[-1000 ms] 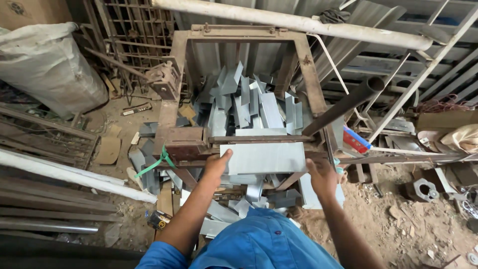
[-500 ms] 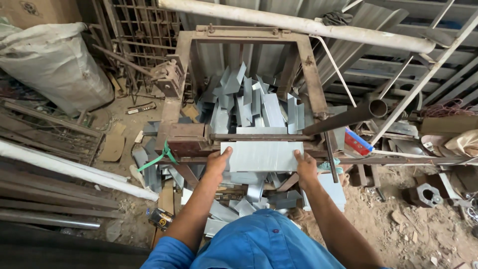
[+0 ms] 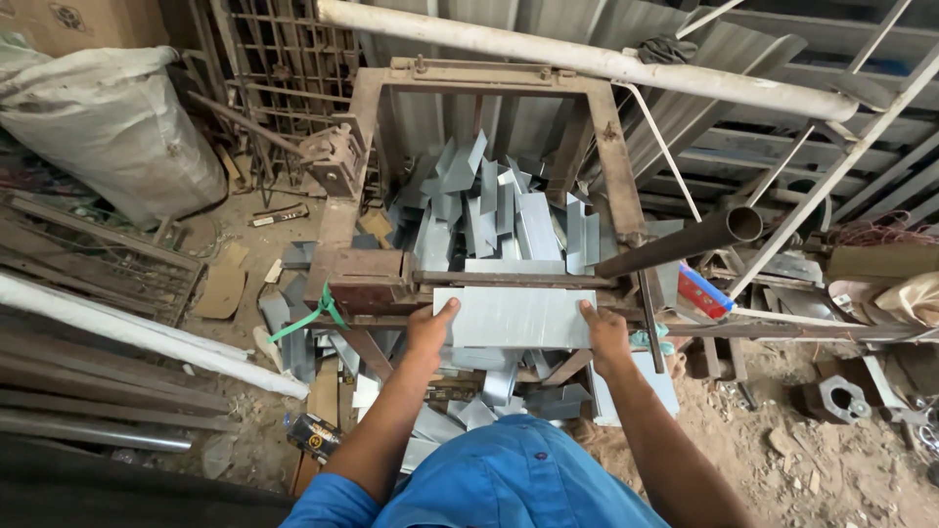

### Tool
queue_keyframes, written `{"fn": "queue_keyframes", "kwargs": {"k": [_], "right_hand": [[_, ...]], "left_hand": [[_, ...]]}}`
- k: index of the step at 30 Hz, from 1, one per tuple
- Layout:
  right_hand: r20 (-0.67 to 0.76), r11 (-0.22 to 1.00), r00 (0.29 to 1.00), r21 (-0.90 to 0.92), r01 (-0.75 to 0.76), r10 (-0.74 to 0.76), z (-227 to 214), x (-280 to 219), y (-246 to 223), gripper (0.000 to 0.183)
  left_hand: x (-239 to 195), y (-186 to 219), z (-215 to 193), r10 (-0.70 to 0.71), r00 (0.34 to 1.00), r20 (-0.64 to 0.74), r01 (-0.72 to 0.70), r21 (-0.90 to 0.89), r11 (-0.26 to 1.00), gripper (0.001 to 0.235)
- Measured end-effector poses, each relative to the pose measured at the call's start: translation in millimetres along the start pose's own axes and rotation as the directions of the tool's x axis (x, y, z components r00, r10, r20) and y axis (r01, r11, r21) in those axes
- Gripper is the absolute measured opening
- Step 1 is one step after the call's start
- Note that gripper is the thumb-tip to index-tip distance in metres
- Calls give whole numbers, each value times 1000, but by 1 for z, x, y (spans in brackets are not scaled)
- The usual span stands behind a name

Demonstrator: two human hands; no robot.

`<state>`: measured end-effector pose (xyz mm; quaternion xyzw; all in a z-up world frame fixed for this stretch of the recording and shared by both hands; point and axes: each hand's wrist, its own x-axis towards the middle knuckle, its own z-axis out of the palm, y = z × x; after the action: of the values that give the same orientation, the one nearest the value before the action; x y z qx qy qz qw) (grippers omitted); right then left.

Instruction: The person manipulates metal sheets on a frame, positioning them and using a hammer to shape the metal. They handle the sheets one by one, checking the placement on the metal frame before striking the edges with a hammer.

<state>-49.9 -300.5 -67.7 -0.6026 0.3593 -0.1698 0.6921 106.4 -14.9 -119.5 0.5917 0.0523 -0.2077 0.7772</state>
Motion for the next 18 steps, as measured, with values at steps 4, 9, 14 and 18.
{"fn": "queue_keyframes", "kwargs": {"k": [4, 9, 14, 18], "right_hand": [[-47, 1000, 999, -16, -27, 26, 2, 0, 2, 42], [-57, 998, 998, -57, 19, -23, 0, 8, 8, 45], [-22, 1000, 999, -3, -23, 23, 1, 5, 6, 44], [-13, 996, 999, 76, -48, 49, 4, 3, 6, 39]], "left_hand": [[3, -6, 3, 5, 1000, -14, -6, -23, 1000, 34], [6, -9, 4, -29, 999, -36, 28, -33, 999, 32], [3, -4, 5, -41, 998, -44, 39, -31, 999, 32], [2, -2, 7, -51, 998, -48, 50, -26, 998, 32]]}}
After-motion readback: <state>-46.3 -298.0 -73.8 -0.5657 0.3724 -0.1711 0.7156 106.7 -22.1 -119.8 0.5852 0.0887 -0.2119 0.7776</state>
